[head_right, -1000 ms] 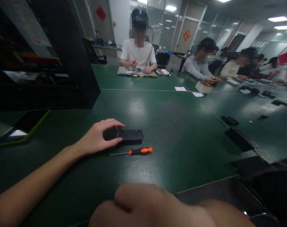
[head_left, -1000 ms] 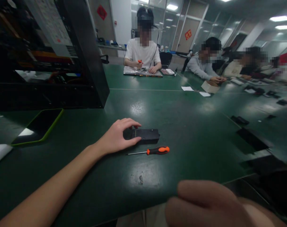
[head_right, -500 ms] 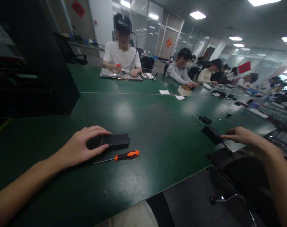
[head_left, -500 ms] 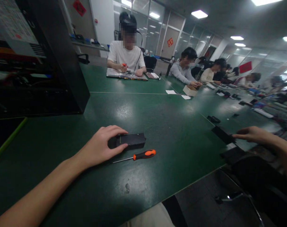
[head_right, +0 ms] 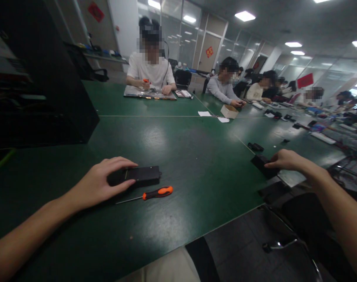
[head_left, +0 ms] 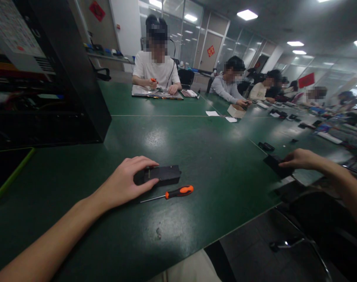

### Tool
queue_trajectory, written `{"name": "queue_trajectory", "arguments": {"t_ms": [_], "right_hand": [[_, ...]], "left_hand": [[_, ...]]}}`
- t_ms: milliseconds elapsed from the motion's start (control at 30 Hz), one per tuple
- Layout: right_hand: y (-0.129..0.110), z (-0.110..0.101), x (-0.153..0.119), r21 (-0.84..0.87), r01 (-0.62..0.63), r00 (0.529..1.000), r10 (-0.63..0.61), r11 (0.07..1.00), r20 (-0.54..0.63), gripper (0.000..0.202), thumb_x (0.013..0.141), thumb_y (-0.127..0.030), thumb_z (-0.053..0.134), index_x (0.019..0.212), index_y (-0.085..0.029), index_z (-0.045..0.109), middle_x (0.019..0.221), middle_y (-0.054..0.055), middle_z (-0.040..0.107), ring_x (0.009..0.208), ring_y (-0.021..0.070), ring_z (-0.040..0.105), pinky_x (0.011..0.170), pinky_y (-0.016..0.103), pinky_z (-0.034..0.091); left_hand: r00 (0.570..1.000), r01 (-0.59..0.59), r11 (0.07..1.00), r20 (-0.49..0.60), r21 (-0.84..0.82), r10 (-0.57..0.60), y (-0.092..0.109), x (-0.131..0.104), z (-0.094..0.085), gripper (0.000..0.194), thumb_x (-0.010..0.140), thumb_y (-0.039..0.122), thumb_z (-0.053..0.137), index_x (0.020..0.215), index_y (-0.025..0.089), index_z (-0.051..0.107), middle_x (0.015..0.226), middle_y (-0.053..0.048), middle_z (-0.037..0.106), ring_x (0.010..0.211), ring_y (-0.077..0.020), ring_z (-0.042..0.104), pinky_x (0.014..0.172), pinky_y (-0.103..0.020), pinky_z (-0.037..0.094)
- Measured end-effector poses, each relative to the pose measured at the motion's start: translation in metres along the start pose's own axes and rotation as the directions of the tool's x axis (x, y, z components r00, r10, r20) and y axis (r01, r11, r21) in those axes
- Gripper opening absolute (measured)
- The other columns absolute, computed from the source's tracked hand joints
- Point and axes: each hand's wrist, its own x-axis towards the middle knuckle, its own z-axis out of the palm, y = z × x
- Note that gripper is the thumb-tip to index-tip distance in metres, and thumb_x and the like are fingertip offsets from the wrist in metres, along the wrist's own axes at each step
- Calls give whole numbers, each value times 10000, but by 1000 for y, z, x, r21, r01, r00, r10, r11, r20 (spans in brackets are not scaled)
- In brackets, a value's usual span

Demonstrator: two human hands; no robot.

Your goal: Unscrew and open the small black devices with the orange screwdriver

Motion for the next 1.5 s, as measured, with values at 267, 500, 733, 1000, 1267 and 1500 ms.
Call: {"name": "queue_trajectory", "arguments": {"t_ms": [267, 500, 733, 1000, 1267, 1500], "right_hand": [[4, 3, 7, 62, 48, 998, -50, 997, 40, 255, 871, -263, 724, 653, -137, 756, 638, 124, 716, 561, 209, 708, 537, 281, 465], [-2, 0, -4, -27, 43, 999, -43, 999, -6, 242, 881, -274, 693, 696, -129, 751, 680, 119, 712, 607, 234, 698, 615, 336, 491], [-89, 57, -40, -195, 344, 897, -383, 918, -221, 352, 996, -446, 612, 1094, -137, 749, 1125, 205, 693, 965, 310, 696, 892, 448, 537], [-277, 147, -73, -8, 811, 585, -811, 585, -18, 483, 1021, -511, 620, 1393, -203, 602, 1291, 144, 651, 1141, 284, 647, 968, 463, 583], [-311, 153, -61, -120, 862, 502, -862, 492, 66, 196, 1016, -311, 625, 1123, -154, 675, 1085, 126, 682, 957, 278, 629, 793, 444, 569], [-297, 95, -55, 163, 875, 481, -853, 455, -203, 180, 1011, -390, 678, 1100, -234, 687, 1064, 34, 687, 939, 175, 659, 821, 316, 530]], "left_hand": [[1000, 3, 1000, -12, 1, -3, 0, 1, 1, 404, 940, 522, 695, 1239, 250, 710, 1247, -68, 736, 1133, -309, 694, 971, -463, 507], [1000, 19, 1000, -9, -20, -19, -1, 0, 2, 400, 939, 515, 699, 1241, 254, 710, 1248, -72, 732, 1136, -311, 693, 979, -475, 509], [997, 75, 991, 41, -106, -71, 6, 0, 7, 428, 931, 488, 724, 1281, 243, 702, 1305, -85, 704, 1191, -306, 667, 1045, -479, 497], [997, 78, 986, 27, -147, -75, 16, 2, 11, 369, 920, 412, 750, 1247, 247, 706, 1260, -75, 711, 1175, -287, 652, 1060, -483, 489], [997, 76, 990, 35, -123, -72, 16, 0, 12, 429, 896, 372, 775, 1290, 239, 669, 1284, -82, 711, 1182, -299, 644, 1045, -495, 488], [995, 99, 985, 26, -139, -96, 13, -1, 8, 467, 858, 406, 814, 1266, 230, 668, 1264, -71, 719, 1171, -295, 659, 1035, -476, 484]]}}
